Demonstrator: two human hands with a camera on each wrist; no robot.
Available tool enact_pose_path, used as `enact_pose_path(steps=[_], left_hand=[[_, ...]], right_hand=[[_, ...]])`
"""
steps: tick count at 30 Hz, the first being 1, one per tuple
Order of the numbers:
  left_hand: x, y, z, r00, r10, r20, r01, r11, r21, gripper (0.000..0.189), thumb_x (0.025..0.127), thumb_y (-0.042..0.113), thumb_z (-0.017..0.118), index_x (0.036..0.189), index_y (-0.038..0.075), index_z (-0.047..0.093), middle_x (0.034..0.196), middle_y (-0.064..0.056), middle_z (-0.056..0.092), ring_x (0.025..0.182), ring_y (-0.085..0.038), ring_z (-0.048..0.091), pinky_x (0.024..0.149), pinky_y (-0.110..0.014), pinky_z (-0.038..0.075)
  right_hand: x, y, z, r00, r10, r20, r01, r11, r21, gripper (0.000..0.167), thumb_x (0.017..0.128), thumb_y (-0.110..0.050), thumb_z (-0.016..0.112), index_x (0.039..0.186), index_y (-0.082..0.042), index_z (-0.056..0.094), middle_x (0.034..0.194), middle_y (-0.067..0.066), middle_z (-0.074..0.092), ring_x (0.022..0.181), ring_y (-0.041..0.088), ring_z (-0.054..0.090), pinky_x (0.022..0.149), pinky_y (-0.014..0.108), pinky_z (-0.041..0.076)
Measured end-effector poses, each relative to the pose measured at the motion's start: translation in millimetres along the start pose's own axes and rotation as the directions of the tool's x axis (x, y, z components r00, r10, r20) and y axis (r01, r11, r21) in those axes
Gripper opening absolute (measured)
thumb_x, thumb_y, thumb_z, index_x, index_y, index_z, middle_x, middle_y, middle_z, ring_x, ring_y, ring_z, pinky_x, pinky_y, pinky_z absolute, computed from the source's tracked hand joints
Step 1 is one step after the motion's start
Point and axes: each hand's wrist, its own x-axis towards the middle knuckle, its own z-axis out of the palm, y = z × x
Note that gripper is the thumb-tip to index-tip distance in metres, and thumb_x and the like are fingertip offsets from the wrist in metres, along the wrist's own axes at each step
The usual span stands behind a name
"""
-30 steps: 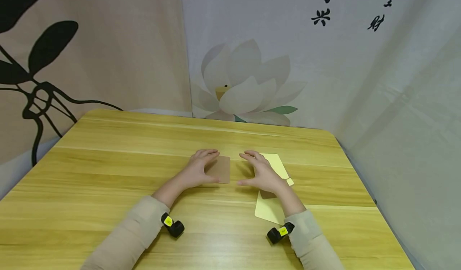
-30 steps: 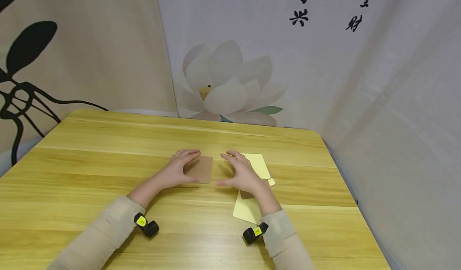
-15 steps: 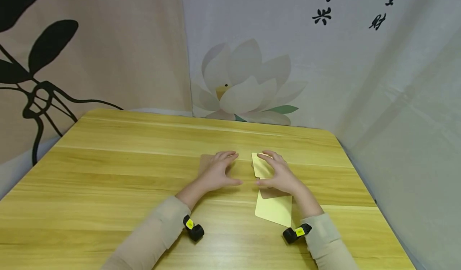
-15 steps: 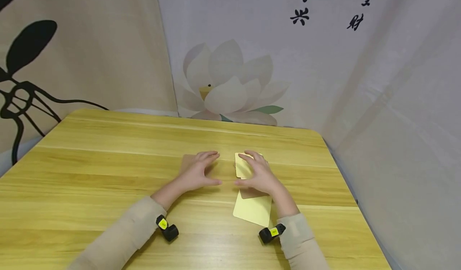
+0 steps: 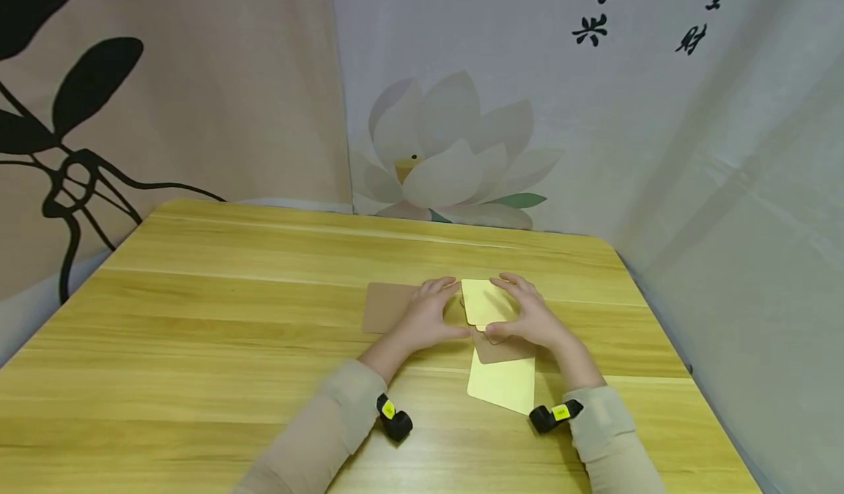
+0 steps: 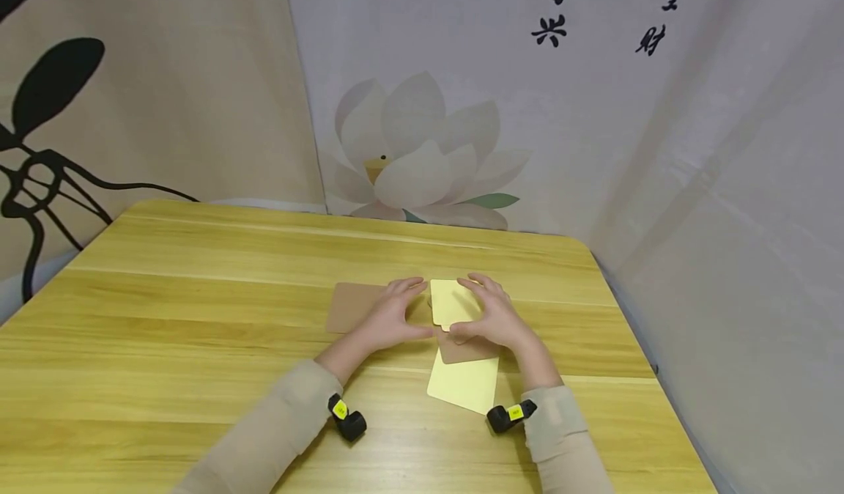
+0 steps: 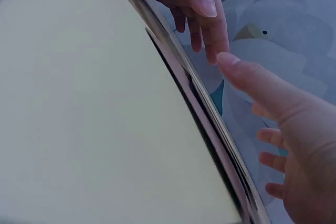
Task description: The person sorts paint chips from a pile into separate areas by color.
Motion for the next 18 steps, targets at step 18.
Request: enact_pose_path(steps=[18], left_hand=[[25.3,4.6,14.0,1.0,-0.008,0.0,0.008,0.994,0.107,0.088,0.078,0.055,0.071,0.145,0.006,0.041,0.152,-0.011,0.03,0.137,-0.03,0.026,0.11,-0.05,0.019]], right_hand=[[1.1,31,-12,0.996,0.056,0.069,-0.056,0.998,-0.009,0.093,0.074,-0.042,0.081,0.15,-0.015,0.033,0.156,0.011,0.017,0.14,0.039,0.01,0.1,0.071,0.015]])
